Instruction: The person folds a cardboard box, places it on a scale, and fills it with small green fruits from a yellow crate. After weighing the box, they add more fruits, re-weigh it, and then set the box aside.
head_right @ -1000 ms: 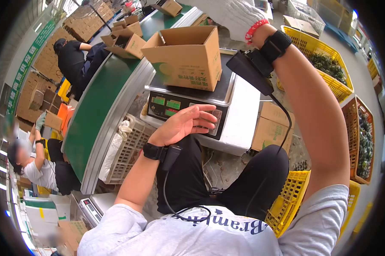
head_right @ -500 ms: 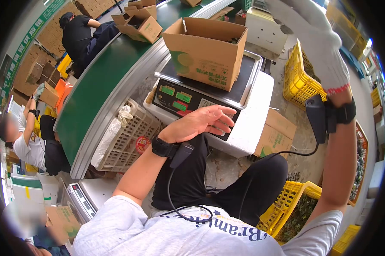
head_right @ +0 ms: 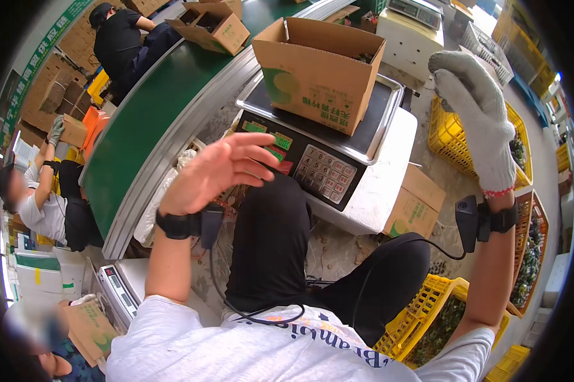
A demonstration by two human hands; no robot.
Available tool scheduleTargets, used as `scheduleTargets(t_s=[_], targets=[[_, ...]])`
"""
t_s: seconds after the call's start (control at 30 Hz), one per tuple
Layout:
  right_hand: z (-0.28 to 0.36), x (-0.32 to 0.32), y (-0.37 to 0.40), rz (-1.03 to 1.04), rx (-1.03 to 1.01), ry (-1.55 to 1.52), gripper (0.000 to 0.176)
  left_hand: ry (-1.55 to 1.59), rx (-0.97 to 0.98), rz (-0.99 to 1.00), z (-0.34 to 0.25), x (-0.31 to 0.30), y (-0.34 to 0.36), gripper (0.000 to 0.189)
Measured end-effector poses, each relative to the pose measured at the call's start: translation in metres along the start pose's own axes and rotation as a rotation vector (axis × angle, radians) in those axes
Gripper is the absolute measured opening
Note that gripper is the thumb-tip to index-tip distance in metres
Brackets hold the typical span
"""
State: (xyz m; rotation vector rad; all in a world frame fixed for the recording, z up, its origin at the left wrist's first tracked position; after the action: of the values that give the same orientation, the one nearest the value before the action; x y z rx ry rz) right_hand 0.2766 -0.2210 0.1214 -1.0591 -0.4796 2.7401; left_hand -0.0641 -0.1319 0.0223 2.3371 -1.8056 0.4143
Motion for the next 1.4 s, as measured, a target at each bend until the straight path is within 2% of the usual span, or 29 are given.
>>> scheduleTargets(t_s=[0.1, 0.17, 0.23, 0.33, 0.37, 0.4, 0.43, 0.5, 0.53, 0.57, 0.6, 0.7, 0.73, 0.8, 0.83, 0.93, 1.0, 1.03, 1.1, 1.17, 1.2, 1.27, 1.37, 1.4], targets=[[-0.007, 0.011, -0.004, 0.034, 0.022, -0.023, 0.028, -0.177, 0.003, -0.287, -0.034, -0.051, 0.035, 0.060], [-0.010, 0.022, -0.007, 0.020, 0.012, -0.071, 0.027, -0.235, 0.022, -0.332, -0.052, -0.070, 0.042, 0.059], [-0.019, 0.029, -0.011, 0.031, 0.034, -0.106, 0.031, -0.468, -0.015, -0.443, -0.073, -0.091, 0.042, 0.061], [-0.019, 0.051, -0.017, -0.016, 0.066, -0.243, 0.046, -0.527, -0.008, -0.492, -0.078, -0.137, 0.013, 0.060], [-0.013, 0.056, -0.022, -0.061, -0.012, -0.016, 0.052, -0.549, -0.027, -0.526, -0.075, -0.158, -0.003, 0.060], [-0.001, 0.065, -0.025, -0.062, -0.047, 0.075, 0.056, -0.571, -0.044, -0.557, -0.070, -0.177, -0.021, 0.061], [0.011, 0.075, -0.029, -0.067, -0.083, 0.169, 0.060, -0.573, -0.031, -0.552, -0.064, -0.193, -0.041, 0.061], [0.018, 0.089, -0.033, -0.112, -0.195, 0.273, 0.065, -0.279, 0.025, -0.387, -0.039, -0.213, -0.089, 0.062], [0.013, 0.093, -0.035, -0.117, -0.203, 0.272, 0.067, -0.161, -0.017, -0.329, -0.020, -0.221, -0.108, 0.067], [0.017, 0.097, -0.038, -0.090, -0.240, 0.337, 0.065, -0.100, 0.023, -0.272, -0.017, -0.205, -0.123, 0.072], [0.018, 0.105, -0.040, -0.035, -0.215, 0.359, 0.063, -0.036, 0.059, -0.214, -0.014, -0.189, -0.137, 0.078], [0.000, 0.123, -0.045, 0.072, -0.094, 0.399, 0.054, 0.290, -0.126, 0.041, 0.020, -0.213, -0.166, 0.068], [-0.012, 0.124, -0.047, 0.087, -0.085, 0.400, 0.047, 0.283, -0.124, 0.056, 0.024, -0.216, -0.169, 0.068], [-0.016, 0.128, -0.050, 0.131, -0.095, 0.439, 0.038, -0.220, -0.214, -0.119, 0.035, -0.235, -0.165, 0.058], [-0.019, 0.130, -0.052, 0.137, -0.086, 0.428, 0.036, -0.218, -0.214, -0.113, 0.033, -0.237, -0.166, 0.058], [-0.015, 0.132, -0.052, 0.137, -0.089, 0.427, 0.033, -0.286, -0.324, 0.102, 0.029, -0.226, -0.172, 0.055], [-0.012, 0.129, -0.051, 0.120, -0.074, 0.418, 0.031, -0.363, -0.504, 0.130, 0.025, -0.209, -0.158, 0.058], [-0.009, 0.129, -0.051, 0.104, -0.061, 0.403, 0.029, -0.377, -0.498, 0.124, 0.020, -0.199, -0.154, 0.058], [-0.006, 0.123, -0.043, -0.038, -0.186, 0.378, 0.025, -0.321, -0.436, -0.097, 0.013, -0.188, -0.148, 0.049], [-0.022, 0.121, -0.034, -0.110, -0.193, 0.240, 0.024, -0.257, -0.407, -0.089, 0.005, -0.162, -0.149, 0.067], [-0.031, 0.122, -0.031, -0.109, -0.135, 0.093, 0.024, -0.259, -0.391, -0.114, -0.001, -0.161, -0.151, 0.067], [-0.042, 0.123, -0.027, -0.065, -0.048, -0.075, 0.026, -0.037, -0.592, -0.013, 0.013, -0.150, -0.152, 0.077], [-0.034, 0.123, -0.032, -0.042, -0.062, -0.040, 0.027, 0.039, -0.442, -0.028, 0.038, -0.170, -0.162, 0.078], [-0.030, 0.122, -0.034, -0.038, -0.069, -0.035, 0.027, 0.108, -0.394, -0.024, 0.056, -0.189, -0.168, 0.073]])
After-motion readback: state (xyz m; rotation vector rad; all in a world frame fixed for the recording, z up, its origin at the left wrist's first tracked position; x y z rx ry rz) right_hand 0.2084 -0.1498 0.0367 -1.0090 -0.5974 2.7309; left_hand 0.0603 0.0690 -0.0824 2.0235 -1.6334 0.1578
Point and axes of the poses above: each hand's wrist, its own y-axis away from the middle knuckle, its own x-axis out of the palm, z = x × y, the point moved 8 cm from there along -y, towards the middle knuckle, and after that the axes turned 13 degrees about z, right-handed, at the moved point
